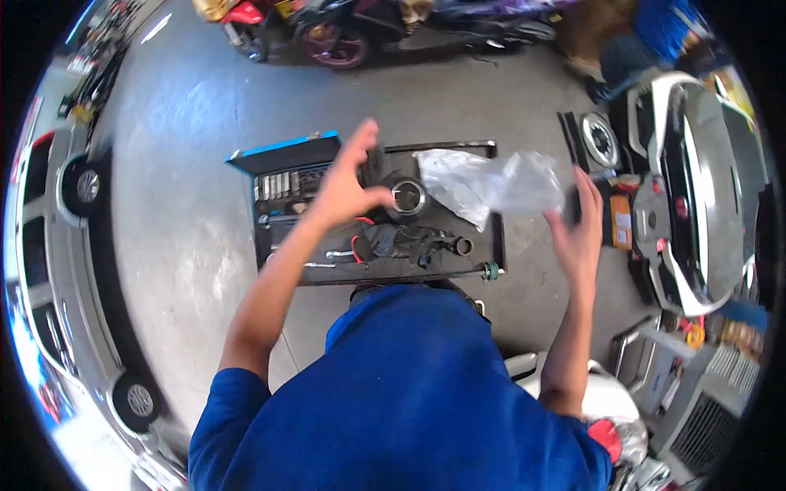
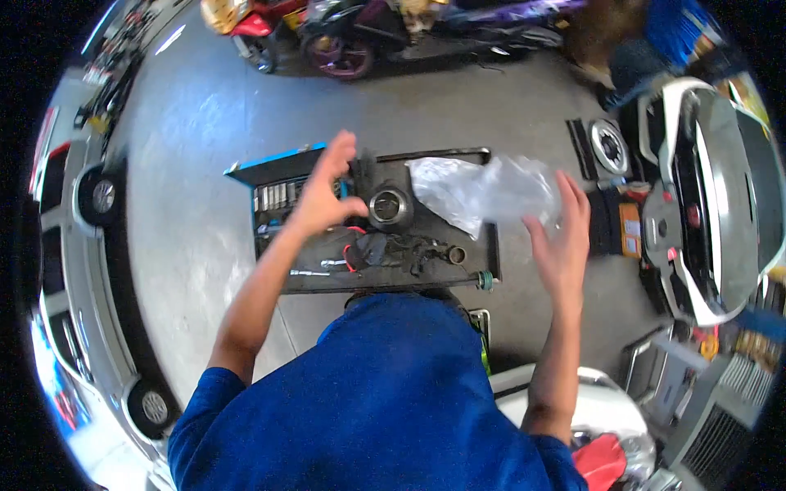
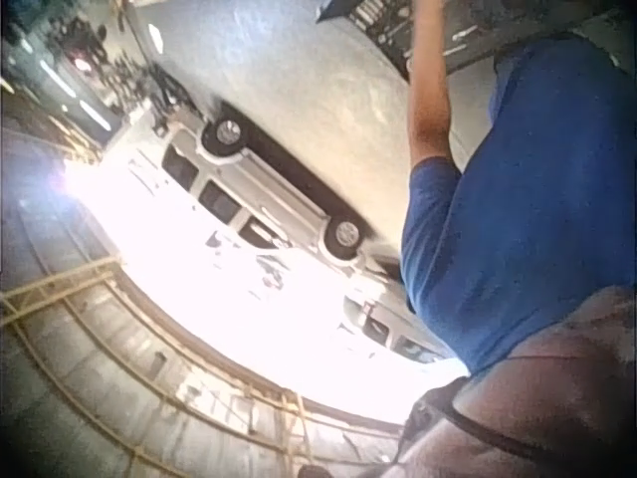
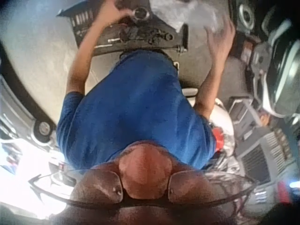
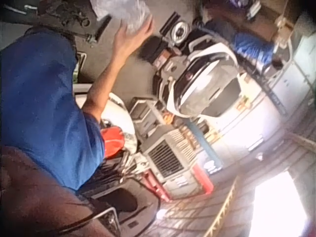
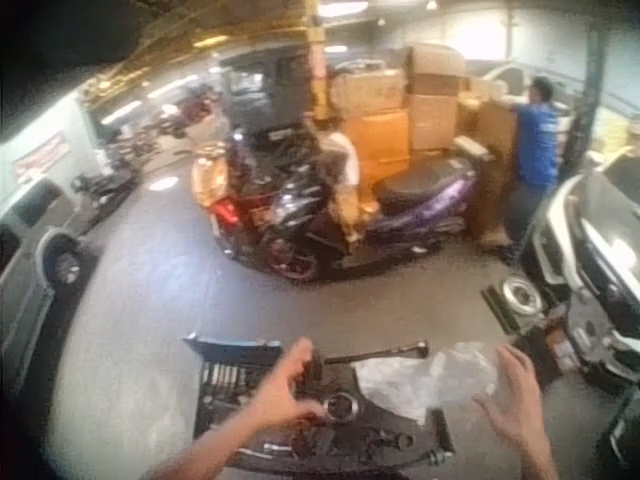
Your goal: Inspecting components and checking under the hood of a vehicle using a handheld light.
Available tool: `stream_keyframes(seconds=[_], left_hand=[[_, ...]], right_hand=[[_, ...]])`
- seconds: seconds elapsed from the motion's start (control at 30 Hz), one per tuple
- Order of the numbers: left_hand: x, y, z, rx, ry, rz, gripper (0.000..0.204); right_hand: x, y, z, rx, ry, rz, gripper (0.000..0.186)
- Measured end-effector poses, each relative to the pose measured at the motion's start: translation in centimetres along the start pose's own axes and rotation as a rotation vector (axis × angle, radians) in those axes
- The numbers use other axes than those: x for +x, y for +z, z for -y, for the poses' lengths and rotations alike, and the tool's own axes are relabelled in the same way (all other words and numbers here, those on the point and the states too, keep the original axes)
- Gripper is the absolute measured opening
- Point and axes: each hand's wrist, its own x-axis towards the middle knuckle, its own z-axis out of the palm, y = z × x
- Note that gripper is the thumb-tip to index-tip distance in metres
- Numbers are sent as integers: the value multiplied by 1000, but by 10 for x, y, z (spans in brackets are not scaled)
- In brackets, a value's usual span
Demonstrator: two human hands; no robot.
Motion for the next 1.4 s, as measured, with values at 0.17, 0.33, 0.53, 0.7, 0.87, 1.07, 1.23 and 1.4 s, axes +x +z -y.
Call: stream_keyframes(seconds=[0.17, 0.33, 0.53, 0.7, 0.87, 1.07, 1.23, 1.4], left_hand=[[-50, 77, 80, 32, 22, -126, 125], [-31, 116, 83, 58, 122, -369, 98], [-85, 72, 24, -99, 211, -506, 91], [-203, 13, -25, -83, 348, -450, 105], [-313, -67, -10, 184, 365, -556, 105], [-438, -135, 28, -40, 132, -841, 102], [-512, -167, 45, 27, -88, -881, 102], [-526, -191, 58, 135, -126, -981, 96]], right_hand=[[-104, 51, 7, 76, -100, 9, 37], [-154, 104, 9, 288, 173, 368, 21], [-136, 141, 7, 160, 181, 597, 17], [-132, 228, 70, 628, -250, 806, 29], [-164, 366, 199, 173, -752, 932, 31], [-215, 484, 288, -327, -1156, 707, 36], [-223, 490, 303, -427, -1202, 636, 49], [-200, 406, 390, 525, -416, 856, 44]])
